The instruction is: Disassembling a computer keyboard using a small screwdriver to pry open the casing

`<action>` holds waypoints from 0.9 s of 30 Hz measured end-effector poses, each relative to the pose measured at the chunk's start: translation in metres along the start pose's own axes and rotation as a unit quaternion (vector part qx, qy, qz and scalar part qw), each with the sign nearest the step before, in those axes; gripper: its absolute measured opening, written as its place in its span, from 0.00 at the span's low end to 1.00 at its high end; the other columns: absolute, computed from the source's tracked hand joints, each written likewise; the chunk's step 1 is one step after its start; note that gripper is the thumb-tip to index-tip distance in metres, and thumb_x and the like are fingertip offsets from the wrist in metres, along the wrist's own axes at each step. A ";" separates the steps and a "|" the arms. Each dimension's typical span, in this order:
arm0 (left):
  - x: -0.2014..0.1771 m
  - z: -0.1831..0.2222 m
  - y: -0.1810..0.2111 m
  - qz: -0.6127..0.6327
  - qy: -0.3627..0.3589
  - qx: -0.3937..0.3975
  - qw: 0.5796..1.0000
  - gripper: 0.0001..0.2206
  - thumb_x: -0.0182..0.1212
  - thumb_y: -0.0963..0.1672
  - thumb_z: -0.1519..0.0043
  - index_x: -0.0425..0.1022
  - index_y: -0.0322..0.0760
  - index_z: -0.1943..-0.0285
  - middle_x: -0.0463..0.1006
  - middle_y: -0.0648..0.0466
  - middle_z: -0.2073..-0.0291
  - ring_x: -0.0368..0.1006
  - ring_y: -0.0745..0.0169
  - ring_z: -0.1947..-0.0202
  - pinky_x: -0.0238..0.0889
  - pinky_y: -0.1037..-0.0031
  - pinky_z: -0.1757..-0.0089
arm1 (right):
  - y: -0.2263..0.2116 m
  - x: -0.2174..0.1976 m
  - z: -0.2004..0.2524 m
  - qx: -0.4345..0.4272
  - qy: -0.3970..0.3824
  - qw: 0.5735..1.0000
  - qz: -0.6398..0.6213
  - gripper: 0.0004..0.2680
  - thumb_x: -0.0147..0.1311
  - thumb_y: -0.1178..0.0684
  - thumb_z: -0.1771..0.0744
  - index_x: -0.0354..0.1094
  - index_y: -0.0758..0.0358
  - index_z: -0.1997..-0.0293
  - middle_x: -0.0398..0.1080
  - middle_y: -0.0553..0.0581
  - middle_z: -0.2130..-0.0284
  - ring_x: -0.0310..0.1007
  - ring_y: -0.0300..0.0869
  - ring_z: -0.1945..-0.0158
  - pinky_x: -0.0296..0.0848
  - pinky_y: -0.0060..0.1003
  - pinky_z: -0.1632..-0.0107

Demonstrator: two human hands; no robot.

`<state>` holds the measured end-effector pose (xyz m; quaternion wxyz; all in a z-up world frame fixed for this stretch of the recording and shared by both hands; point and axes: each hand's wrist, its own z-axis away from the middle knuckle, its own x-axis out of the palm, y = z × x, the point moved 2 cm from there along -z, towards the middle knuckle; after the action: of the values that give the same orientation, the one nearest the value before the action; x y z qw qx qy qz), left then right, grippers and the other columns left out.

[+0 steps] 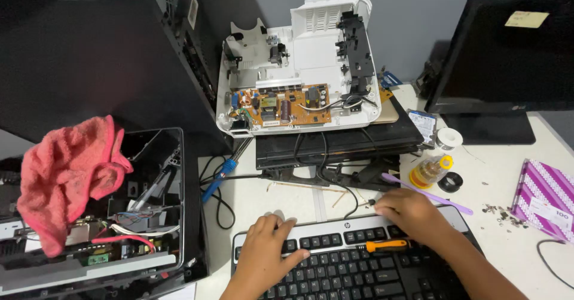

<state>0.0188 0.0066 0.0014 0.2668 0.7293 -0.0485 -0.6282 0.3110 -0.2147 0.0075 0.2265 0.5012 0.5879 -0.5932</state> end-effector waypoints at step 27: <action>-0.005 -0.002 0.001 0.012 -0.032 -0.016 0.999 0.34 0.60 0.62 0.38 0.66 0.46 0.29 0.68 0.49 0.45 0.63 0.47 0.43 0.60 0.55 0.47 | 0.016 -0.025 -0.029 0.194 -0.067 0.976 0.078 0.07 0.50 0.54 0.34 0.76 0.47 0.61 0.80 0.47 0.61 0.78 0.44 0.57 0.70 0.39 0.55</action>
<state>0.0200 0.0085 0.0068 0.2841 0.7041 -0.0552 -0.6485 0.3437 -0.1991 0.0271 0.2099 0.5390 0.4044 -0.7084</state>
